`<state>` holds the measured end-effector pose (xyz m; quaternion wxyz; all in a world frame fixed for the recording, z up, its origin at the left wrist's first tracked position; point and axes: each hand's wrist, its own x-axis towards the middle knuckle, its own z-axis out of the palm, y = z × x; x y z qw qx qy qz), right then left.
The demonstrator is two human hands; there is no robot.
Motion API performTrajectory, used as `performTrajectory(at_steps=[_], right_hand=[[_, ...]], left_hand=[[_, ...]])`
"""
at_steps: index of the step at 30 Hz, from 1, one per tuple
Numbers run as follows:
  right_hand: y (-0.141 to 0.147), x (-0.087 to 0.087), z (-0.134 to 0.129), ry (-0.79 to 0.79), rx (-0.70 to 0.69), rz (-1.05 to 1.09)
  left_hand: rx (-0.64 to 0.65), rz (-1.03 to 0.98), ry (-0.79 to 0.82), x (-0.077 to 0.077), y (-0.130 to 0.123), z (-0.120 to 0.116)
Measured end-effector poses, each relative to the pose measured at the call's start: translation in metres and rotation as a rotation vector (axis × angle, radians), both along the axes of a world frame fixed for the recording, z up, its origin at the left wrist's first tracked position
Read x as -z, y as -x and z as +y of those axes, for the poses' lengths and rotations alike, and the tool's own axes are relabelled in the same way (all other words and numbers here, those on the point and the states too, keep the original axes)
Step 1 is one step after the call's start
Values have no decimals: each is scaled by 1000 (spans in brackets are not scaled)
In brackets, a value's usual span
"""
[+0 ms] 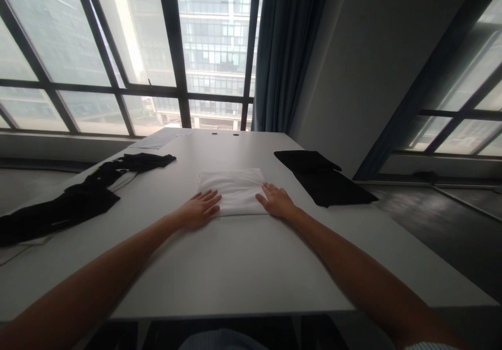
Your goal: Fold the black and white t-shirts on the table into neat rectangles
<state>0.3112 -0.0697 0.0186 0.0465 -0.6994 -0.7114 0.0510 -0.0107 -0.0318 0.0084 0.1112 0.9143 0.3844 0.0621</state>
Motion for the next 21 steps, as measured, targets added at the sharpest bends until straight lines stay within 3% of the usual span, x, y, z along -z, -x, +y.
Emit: performTrajectory(at_steps=[5, 8, 11, 16, 21], right_hand=[[27, -14, 9, -164, -204, -144], [53, -19, 30, -118, -290, -88], [71, -15, 59, -33, -270, -41], [58, -1, 92, -17, -160, 43], [26, 5, 97, -52, 3, 52]], left_hand=[[-82, 63, -14, -8, -34, 23], [-121, 82, -47, -11, -62, 38], [-238, 68, -73, -8, -76, 52], [-419, 31, -103, 0, -64, 77], [-532, 47, -35, -1, -37, 89]])
